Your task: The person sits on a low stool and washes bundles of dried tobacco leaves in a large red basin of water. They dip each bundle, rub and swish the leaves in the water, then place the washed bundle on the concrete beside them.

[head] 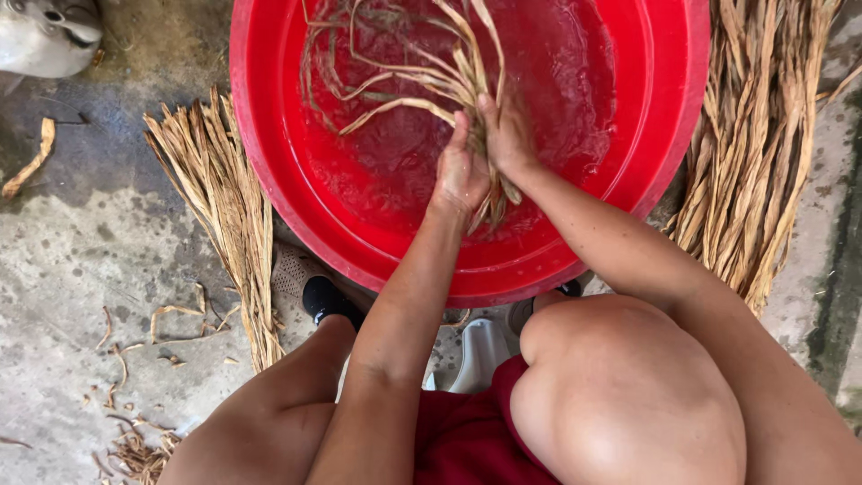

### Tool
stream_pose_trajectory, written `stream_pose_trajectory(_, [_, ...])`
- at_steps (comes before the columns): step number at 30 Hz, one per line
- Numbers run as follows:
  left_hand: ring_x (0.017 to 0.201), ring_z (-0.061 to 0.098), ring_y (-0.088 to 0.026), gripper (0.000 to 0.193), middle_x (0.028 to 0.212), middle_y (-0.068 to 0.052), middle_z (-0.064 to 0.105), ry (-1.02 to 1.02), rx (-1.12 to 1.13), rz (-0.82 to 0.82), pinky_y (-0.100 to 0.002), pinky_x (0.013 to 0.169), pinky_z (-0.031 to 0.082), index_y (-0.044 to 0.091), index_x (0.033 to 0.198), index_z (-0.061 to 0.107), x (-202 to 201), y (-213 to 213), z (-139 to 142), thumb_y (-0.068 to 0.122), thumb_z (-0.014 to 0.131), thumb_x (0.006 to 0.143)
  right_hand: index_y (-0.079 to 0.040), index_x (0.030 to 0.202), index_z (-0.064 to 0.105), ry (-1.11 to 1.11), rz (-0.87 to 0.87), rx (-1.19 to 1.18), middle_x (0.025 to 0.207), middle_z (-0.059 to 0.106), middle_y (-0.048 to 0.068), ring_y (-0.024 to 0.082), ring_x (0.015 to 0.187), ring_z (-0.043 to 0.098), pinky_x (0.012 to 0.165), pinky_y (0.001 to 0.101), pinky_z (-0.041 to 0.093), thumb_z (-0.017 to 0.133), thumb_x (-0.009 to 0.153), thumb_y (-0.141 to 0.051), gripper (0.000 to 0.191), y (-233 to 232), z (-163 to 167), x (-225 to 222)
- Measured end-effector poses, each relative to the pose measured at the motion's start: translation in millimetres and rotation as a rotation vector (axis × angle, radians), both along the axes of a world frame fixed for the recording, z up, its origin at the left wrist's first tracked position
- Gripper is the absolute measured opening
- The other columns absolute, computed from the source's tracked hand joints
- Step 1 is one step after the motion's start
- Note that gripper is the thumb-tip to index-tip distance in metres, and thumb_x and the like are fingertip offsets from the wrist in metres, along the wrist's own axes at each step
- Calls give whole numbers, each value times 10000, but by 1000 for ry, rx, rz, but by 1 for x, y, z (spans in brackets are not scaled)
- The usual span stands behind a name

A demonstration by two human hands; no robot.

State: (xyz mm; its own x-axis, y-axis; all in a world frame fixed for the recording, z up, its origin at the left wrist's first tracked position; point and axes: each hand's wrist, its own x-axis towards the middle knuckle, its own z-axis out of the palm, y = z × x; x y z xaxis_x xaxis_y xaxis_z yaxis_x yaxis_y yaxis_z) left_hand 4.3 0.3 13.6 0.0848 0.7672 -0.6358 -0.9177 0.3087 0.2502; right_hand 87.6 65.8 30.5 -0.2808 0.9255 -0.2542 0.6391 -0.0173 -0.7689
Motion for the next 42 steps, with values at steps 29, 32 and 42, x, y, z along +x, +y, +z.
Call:
stream_pose_trajectory(29, [1257, 625, -464, 827, 1360, -318, 641, 421, -29, -609, -634, 1058, 466, -49, 1403, 609, 8, -18, -29, 449, 804, 773, -114, 1277, 686, -573, 371, -716, 1205, 700, 172, 275, 1034, 661, 962, 464, 547, 729, 917, -340, 426, 39, 39, 91])
stream_pose_trajectory(32, [1328, 479, -347, 695, 1435, -130, 532, 326, -130, -410, -680, 1137, 362, 157, 1431, 463, -1, -17, -28, 348, 794, 851, -167, 1358, 624, -513, 374, -652, 1349, 585, 167, 265, 1139, 592, 1033, 475, 458, 769, 880, -333, 527, 43, 40, 92])
stream_pose_trajectory(42, [1055, 727, -339, 438, 1137, -174, 743, 487, -229, -639, -593, 978, 594, 54, 1199, 700, 1, -16, -9, 288, 778, 837, -95, 1359, 611, -488, 448, -693, 1308, 668, 145, 226, 1034, 675, 1014, 449, 509, 777, 871, -284, 549, 40, 21, 97])
